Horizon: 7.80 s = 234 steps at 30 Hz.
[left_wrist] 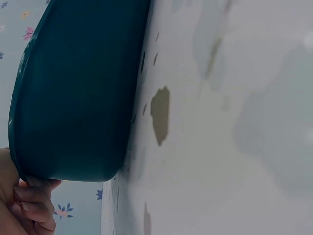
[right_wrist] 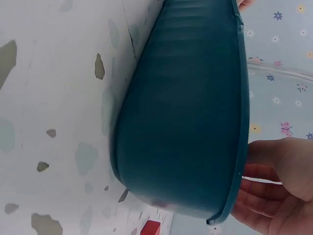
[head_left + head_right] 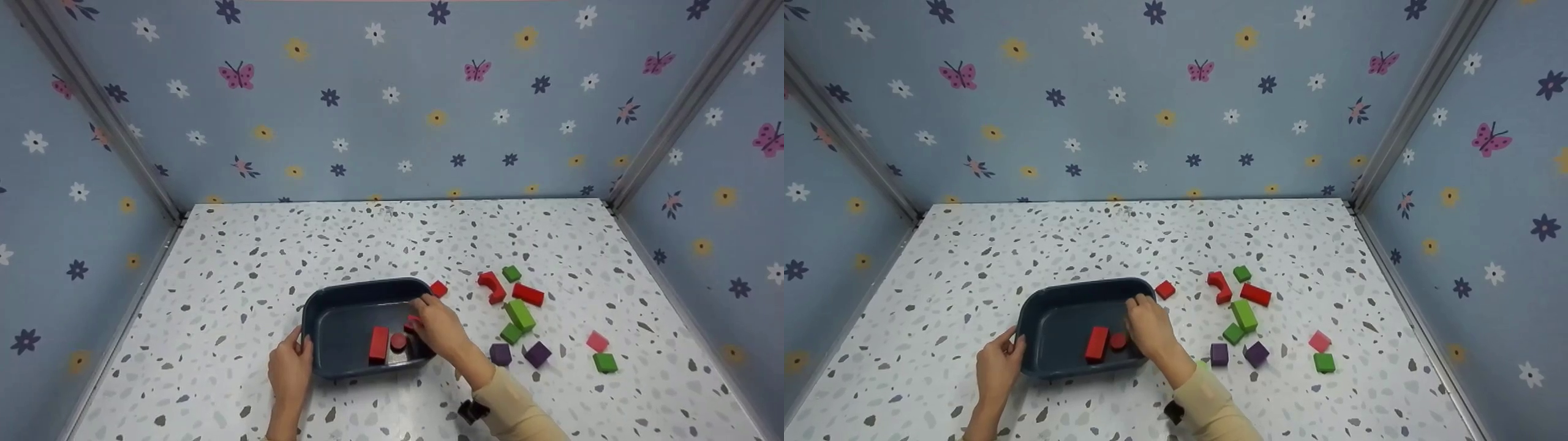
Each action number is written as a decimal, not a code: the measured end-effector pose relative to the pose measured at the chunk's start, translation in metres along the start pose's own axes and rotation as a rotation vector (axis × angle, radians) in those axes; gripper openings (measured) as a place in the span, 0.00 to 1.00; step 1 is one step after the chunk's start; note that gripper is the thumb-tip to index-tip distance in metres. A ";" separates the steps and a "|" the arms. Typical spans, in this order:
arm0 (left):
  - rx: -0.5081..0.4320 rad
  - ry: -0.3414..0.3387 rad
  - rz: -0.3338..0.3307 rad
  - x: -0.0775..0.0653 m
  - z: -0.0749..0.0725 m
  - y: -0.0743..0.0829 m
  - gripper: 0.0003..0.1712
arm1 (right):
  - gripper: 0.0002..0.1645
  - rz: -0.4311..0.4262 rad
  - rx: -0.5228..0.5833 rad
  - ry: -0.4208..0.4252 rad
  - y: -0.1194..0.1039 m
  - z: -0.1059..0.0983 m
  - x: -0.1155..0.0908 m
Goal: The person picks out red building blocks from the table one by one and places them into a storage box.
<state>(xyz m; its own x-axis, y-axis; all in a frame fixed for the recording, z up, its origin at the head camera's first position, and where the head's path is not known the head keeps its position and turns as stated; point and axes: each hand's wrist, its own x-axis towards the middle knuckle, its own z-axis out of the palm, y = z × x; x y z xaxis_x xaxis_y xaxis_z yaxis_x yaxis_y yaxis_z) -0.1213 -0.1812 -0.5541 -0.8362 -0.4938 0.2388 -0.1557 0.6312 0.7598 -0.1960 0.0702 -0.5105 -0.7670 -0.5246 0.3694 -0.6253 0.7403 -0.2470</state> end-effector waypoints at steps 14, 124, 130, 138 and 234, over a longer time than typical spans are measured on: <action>-0.007 0.005 0.002 0.000 0.000 0.001 0.16 | 0.11 0.020 0.091 0.137 0.020 -0.018 -0.006; 0.000 0.020 0.022 0.000 -0.001 0.002 0.15 | 0.03 0.696 0.072 -0.262 0.158 -0.016 0.001; 0.002 0.021 0.030 0.000 -0.001 0.001 0.15 | 0.02 0.700 0.079 -0.240 0.158 -0.016 0.000; -0.004 0.020 0.046 -0.001 -0.001 0.000 0.16 | 0.02 0.588 0.046 -0.137 0.147 -0.021 0.001; -0.003 0.013 0.011 0.000 -0.001 0.002 0.15 | 0.07 0.100 0.076 -0.038 -0.014 0.020 0.039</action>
<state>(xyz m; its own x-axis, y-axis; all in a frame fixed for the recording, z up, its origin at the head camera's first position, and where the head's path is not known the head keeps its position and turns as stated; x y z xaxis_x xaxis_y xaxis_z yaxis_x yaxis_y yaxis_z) -0.1210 -0.1809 -0.5523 -0.8308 -0.4944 0.2555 -0.1446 0.6352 0.7587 -0.2196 0.0308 -0.5106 -0.8299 -0.4667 0.3056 -0.5536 0.7564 -0.3483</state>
